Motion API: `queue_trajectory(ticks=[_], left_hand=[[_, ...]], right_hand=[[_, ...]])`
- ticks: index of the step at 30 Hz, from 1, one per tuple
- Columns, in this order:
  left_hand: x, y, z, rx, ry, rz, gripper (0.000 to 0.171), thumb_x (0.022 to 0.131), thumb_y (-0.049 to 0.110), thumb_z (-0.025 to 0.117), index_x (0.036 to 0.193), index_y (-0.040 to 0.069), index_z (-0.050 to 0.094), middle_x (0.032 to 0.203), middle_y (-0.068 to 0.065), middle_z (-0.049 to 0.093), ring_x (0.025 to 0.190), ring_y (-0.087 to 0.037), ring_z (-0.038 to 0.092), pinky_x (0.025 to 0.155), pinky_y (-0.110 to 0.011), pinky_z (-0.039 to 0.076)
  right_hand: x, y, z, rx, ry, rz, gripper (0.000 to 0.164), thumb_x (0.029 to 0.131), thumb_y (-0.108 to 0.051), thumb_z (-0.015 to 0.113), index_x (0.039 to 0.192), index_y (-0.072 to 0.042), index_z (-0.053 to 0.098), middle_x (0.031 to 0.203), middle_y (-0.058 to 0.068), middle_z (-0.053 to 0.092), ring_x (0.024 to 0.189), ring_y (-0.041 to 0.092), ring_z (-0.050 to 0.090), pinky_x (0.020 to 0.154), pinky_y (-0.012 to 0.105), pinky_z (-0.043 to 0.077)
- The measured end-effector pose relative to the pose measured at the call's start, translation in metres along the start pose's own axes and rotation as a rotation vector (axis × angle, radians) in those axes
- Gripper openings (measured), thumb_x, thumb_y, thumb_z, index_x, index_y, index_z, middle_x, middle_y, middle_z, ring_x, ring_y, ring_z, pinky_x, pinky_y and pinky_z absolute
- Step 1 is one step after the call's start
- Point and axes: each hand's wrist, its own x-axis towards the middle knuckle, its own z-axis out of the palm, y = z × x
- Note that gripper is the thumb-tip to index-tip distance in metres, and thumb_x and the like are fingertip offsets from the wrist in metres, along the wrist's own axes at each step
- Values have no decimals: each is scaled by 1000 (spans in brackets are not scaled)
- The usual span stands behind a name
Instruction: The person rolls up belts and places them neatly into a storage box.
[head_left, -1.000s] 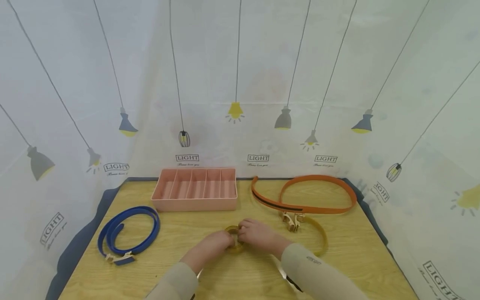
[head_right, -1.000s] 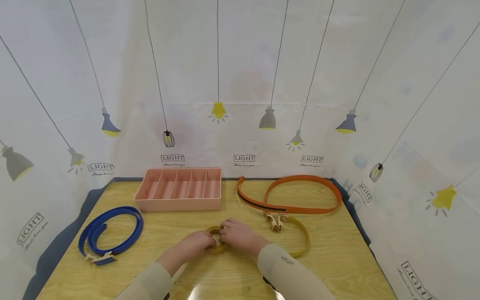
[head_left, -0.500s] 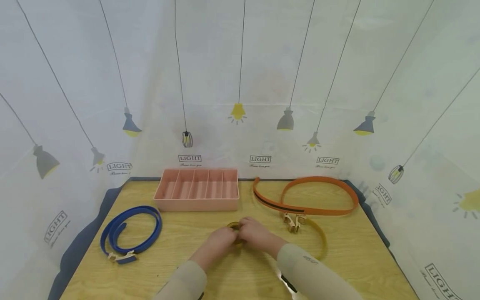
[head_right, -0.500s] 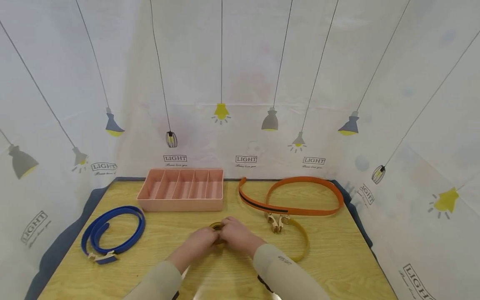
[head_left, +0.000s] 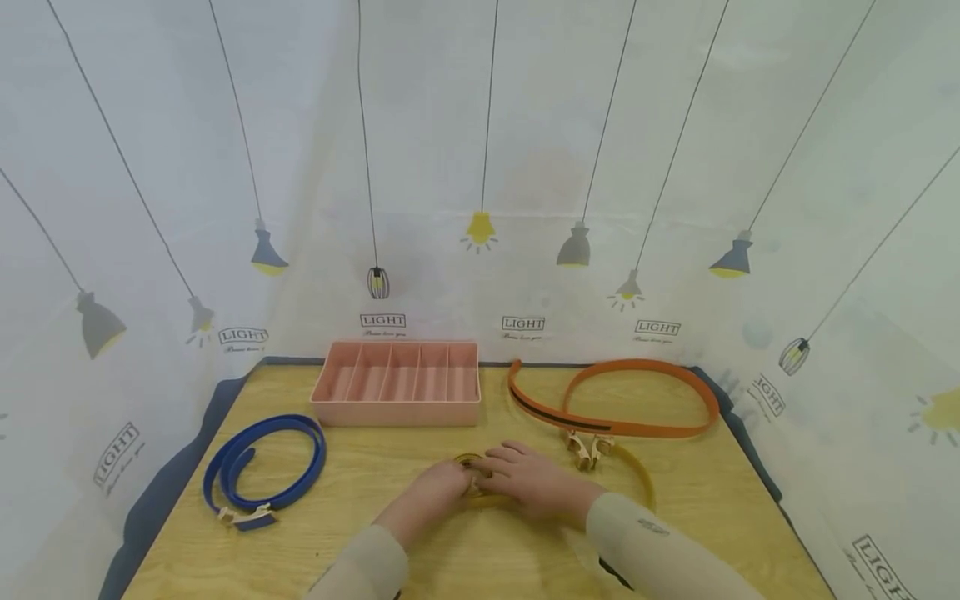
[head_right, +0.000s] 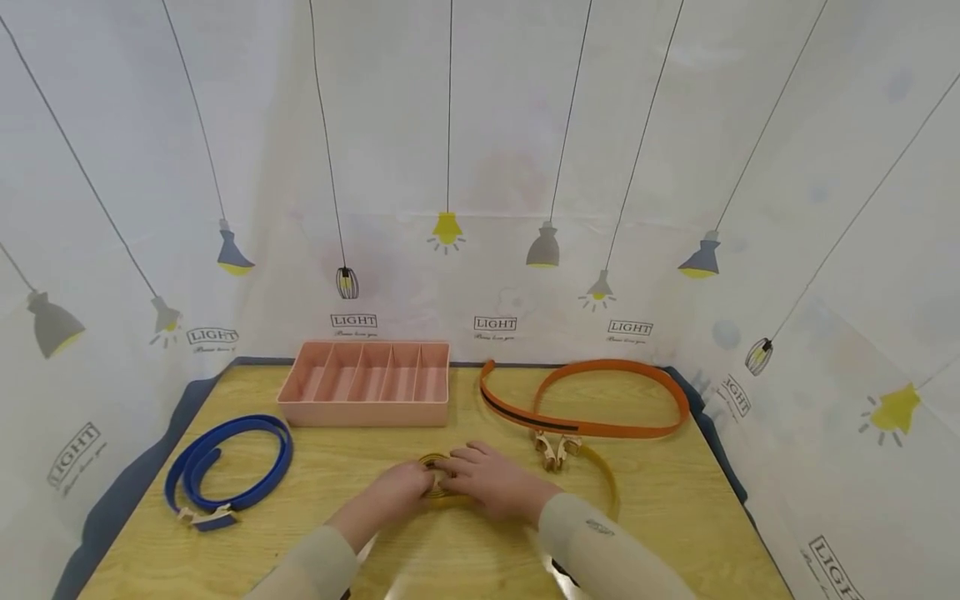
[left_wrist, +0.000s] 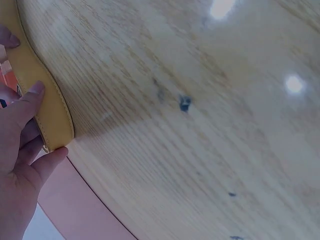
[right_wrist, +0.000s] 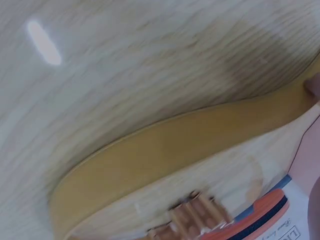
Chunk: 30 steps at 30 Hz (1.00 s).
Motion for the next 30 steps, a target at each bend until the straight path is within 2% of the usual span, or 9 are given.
queue_trajectory(ticks=[4,8,12,16,21,24,30], left_hand=[[-2,-1,1,36,-28,2,17,79,23,80,78,15,65,76,3,63,73,-12,61,71,-28,53],[-4,1,1,50,-44,41,19,79,22,81,83,16,64,79,3,63,76,-12,61,72,-26,52],[-5,6,0,57,-43,81,22,77,23,82,85,16,62,81,4,62,77,-11,61,73,-26,52],[-3,7,1,29,-61,95,24,76,20,83,81,17,59,78,6,58,74,-8,57,71,-24,49],[-3,-3,-1,-18,-28,195,23,78,14,79,76,18,57,70,10,49,65,-5,46,62,-19,41],[-6,-9,-1,0,-6,237,20,81,12,76,76,18,58,70,10,51,64,-5,47,61,-18,42],[-9,-15,3,68,34,225,8,85,12,71,88,18,69,79,7,60,72,-5,54,65,-17,44]], right_hand=[[-3,6,-1,-63,-41,43,58,92,-16,67,146,-22,46,156,4,31,139,27,34,115,47,23],[2,13,-1,-169,-3,83,62,90,-9,68,146,-22,45,154,4,34,138,26,35,113,47,26],[7,16,0,-222,40,91,55,90,-12,69,142,-22,50,150,3,41,134,23,41,112,45,29],[12,14,1,-293,57,30,39,88,-18,71,125,-27,64,138,-2,52,123,19,49,107,40,36],[19,3,1,-423,89,-86,15,85,-21,72,97,-29,72,112,-10,56,103,11,51,93,28,43],[21,-3,1,-401,91,-97,13,85,-20,72,95,-28,72,102,-12,57,95,8,51,89,24,43],[26,-6,4,-307,84,-33,14,83,-18,72,91,-30,74,92,-16,63,89,6,52,85,23,42]])
